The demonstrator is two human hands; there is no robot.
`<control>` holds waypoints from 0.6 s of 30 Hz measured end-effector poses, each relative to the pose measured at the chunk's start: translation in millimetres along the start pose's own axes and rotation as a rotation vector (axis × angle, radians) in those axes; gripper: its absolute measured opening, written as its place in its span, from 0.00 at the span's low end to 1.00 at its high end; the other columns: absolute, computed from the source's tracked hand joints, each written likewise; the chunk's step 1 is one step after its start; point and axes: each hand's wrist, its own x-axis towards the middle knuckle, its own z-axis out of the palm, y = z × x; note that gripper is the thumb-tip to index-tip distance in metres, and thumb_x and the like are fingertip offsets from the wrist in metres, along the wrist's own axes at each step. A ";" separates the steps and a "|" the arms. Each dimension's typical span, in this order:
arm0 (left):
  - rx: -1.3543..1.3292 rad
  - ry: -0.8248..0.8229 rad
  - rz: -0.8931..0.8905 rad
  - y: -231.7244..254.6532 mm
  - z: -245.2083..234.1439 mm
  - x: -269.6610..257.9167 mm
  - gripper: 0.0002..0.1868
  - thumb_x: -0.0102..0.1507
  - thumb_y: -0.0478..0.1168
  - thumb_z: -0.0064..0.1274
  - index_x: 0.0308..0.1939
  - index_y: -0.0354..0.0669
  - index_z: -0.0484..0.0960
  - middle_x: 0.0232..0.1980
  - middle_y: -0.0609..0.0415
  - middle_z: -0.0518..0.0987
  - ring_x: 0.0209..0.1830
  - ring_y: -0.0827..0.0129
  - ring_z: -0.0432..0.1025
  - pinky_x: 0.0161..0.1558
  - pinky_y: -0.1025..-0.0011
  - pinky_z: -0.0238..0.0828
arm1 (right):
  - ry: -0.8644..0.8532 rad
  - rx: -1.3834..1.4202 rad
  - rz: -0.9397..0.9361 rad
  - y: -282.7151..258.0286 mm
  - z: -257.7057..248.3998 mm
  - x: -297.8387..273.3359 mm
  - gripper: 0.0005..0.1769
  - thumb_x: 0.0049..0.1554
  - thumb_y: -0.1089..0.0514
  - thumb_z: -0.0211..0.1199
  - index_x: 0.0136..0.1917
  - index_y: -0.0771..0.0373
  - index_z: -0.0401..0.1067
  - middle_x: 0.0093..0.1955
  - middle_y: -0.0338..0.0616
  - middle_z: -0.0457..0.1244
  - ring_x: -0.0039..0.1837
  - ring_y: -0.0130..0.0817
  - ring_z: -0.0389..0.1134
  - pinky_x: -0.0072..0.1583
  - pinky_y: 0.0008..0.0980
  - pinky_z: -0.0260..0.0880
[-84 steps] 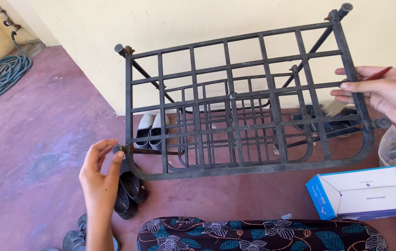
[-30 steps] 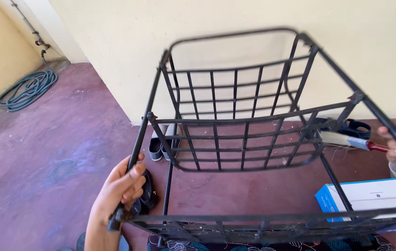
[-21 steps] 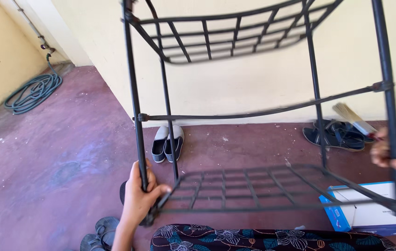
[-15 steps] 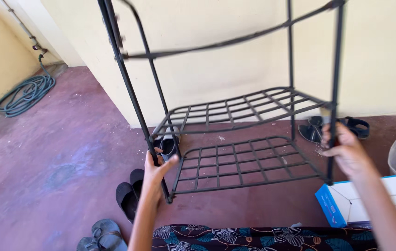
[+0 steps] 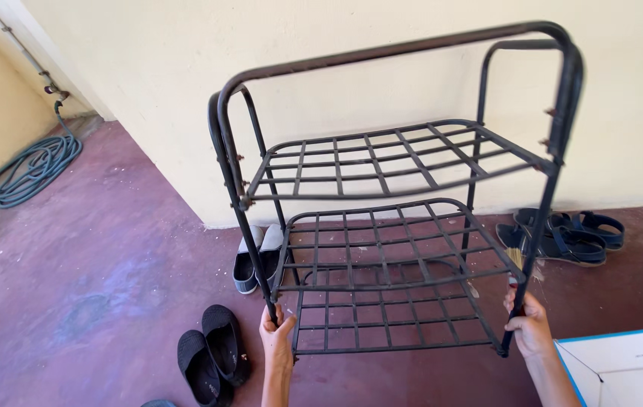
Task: The person uses a brush to clean a metal shoe rack. They systematically brush the grid and frame of the rack, repositioning it to access different areas.
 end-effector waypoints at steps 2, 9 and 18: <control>-0.071 -0.011 -0.017 -20.9 -0.3 6.7 0.18 0.53 0.22 0.56 0.32 0.48 0.66 0.29 0.66 0.57 0.29 0.80 0.53 0.35 0.76 0.51 | 0.005 -0.013 -0.005 9.1 0.3 1.5 0.35 0.25 0.82 0.54 0.47 0.64 0.69 0.45 0.36 0.58 0.52 0.32 0.61 0.53 0.28 0.65; -0.126 0.070 -0.074 -85.6 -17.8 19.2 0.18 0.51 0.18 0.54 0.30 0.45 0.68 0.29 0.67 0.60 0.29 0.80 0.57 0.36 0.76 0.53 | 0.019 -0.095 0.056 24.1 -9.5 16.2 0.30 0.25 0.83 0.56 0.41 0.64 0.71 0.48 0.37 0.63 0.55 0.35 0.64 0.57 0.33 0.66; 0.078 0.103 -0.186 -113.1 -49.0 5.8 0.16 0.51 0.24 0.58 0.25 0.47 0.68 0.28 0.64 0.62 0.28 0.78 0.57 0.36 0.74 0.56 | 0.082 -0.351 0.217 17.2 -14.6 4.5 0.35 0.35 0.82 0.49 0.54 0.66 0.78 0.55 0.45 0.71 0.62 0.31 0.68 0.56 0.31 0.67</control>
